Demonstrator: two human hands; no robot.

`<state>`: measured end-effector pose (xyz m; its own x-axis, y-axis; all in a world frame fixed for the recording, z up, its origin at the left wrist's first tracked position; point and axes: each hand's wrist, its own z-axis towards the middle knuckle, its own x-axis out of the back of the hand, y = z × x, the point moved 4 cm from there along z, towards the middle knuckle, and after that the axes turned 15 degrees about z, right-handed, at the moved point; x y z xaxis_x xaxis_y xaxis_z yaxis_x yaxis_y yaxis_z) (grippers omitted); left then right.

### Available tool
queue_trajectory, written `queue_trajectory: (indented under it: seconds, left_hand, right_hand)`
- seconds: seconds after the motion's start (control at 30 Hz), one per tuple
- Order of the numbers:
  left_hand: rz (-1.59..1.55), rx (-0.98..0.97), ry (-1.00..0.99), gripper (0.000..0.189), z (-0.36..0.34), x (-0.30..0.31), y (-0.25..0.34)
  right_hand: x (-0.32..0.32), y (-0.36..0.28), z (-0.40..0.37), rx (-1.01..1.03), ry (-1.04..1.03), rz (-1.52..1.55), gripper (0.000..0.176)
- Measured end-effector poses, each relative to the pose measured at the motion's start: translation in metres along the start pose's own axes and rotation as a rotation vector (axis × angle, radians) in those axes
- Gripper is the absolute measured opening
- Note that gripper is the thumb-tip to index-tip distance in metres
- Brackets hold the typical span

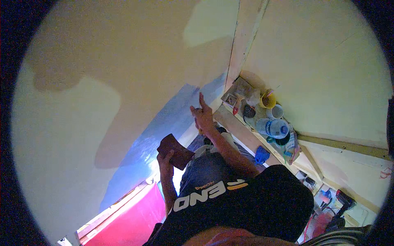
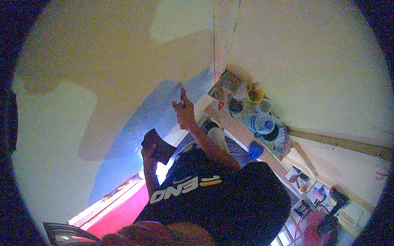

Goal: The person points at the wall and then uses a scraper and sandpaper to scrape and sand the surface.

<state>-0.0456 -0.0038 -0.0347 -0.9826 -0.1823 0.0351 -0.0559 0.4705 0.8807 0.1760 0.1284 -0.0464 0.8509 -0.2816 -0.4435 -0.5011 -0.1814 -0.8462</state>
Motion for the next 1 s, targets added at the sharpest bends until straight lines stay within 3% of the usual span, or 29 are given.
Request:
queue_trajectory:
  seconds: [0.1, 0.2, 0.3, 0.4, 0.6, 1.0]
  left_hand:
    - [-0.016, 0.017, 0.014, 0.043, 0.0, 0.001, -0.008]
    - [0.024, 0.02, 0.01, 0.043, -0.004, 0.0, -0.003]
    - [-0.022, -0.036, -0.046, 0.042, -0.005, -0.005, 0.001]
    - [0.085, 0.033, -0.009, 0.041, -0.001, 0.002, -0.005]
    - [-0.118, 0.007, -0.052, 0.036, 0.0, 0.001, -0.01]
    - [-0.084, 0.005, -0.045, 0.038, -0.011, 0.008, -0.014]
  right_hand:
    - [-0.001, 0.001, -0.007, -0.01, -0.062, 0.049, 0.072]
    - [0.005, -0.014, 0.005, -0.024, 0.034, 0.056, 0.073]
    - [-0.001, 0.007, 0.001, 0.059, -0.061, -0.004, 0.074]
    - [0.002, -0.008, -0.006, -0.062, -0.068, 0.06, 0.075]
    - [-0.004, -0.005, -0.013, -0.025, -0.109, 0.14, 0.076]
    - [-0.002, -0.007, -0.005, -0.08, -0.035, 0.138, 0.079]
